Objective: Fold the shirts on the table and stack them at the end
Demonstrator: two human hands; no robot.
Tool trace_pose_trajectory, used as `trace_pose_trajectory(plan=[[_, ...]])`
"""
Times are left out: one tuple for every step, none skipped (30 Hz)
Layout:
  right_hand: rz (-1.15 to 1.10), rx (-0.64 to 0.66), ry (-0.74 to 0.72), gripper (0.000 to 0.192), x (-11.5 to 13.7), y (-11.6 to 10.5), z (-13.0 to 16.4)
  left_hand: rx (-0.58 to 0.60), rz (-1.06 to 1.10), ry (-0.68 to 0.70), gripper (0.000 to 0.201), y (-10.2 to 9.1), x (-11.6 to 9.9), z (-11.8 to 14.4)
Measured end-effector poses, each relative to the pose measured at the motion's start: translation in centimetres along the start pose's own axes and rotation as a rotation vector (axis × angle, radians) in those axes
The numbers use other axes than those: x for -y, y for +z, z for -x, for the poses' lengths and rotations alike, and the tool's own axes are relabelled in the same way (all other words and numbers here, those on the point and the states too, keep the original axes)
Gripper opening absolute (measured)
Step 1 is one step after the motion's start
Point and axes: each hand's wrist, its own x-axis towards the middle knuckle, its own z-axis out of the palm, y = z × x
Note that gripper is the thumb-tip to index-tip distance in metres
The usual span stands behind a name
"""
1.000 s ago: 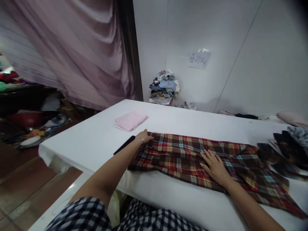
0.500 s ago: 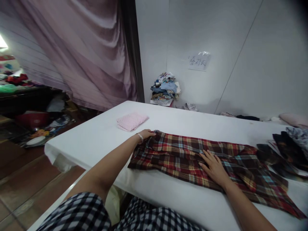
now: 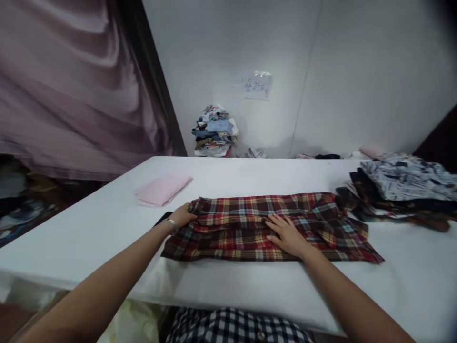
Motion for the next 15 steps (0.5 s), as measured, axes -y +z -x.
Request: trace_pose_trajectory(plan=[[-0.021,0.01,0.006,0.055,0.3,-0.2,0.1,0.001,0.01,0.013,0.055,-0.7,-0.2,-0.1],[-0.042,0.011,0.007,0.055,0.6,-0.4,0.2,-0.008,0.019,0.021,0.057,-1.4,-0.3,-0.3],[-0.067,0.012,0.006,0.056,0.9,-0.5,0.3,-0.026,0.026,0.018,0.059,-1.9,-0.4,-0.4],[-0.096,0.021,0.004,0.057,1.1,-0.6,0.4,-0.041,0.037,0.003,0.06,-2.1,-0.3,-0.6],[-0.126,0.038,0.006,0.057,1.2,-0.7,0.4,-0.046,0.05,-0.019,0.059,-2.2,-0.1,-0.7],[-0.151,0.056,0.013,0.058,1.4,-0.8,0.4,-0.036,0.061,-0.043,0.055,-2.0,0.1,-0.7],[-0.169,0.074,0.02,0.059,1.4,-0.9,0.4,-0.014,0.079,-0.065,0.05,-1.7,0.3,-0.6],[-0.179,0.086,0.023,0.06,1.5,-1.0,0.3,0.023,0.104,-0.083,0.045,-1.3,0.4,-0.5],[-0.184,0.092,0.019,0.06,1.4,-1.2,0.3,0.061,0.141,-0.095,0.043,-1.0,0.5,-0.4],[-0.19,0.091,0.01,0.061,1.4,-1.3,0.3,0.092,0.18,-0.097,0.043,-0.9,0.4,-0.2],[-0.203,0.083,0.0,0.06,1.3,-1.4,0.3,0.109,0.207,-0.089,0.044,-1.0,0.2,0.0],[-0.223,0.066,-0.01,0.058,1.1,-1.5,0.3,0.114,0.214,-0.074,0.045,-1.3,-0.3,0.1],[-0.249,0.035,-0.014,0.056,0.9,-1.6,0.3,0.108,0.191,-0.052,0.045,-1.8,-1.0,0.2],[-0.277,-0.011,-0.012,0.053,0.6,-1.7,0.4,0.077,0.136,-0.023,0.044,-2.5,-2.0,0.2],[-0.304,-0.071,-0.008,0.051,0.3,-1.7,0.4,0.024,0.065,0.007,0.042,-3.2,-3.3,0.1]])
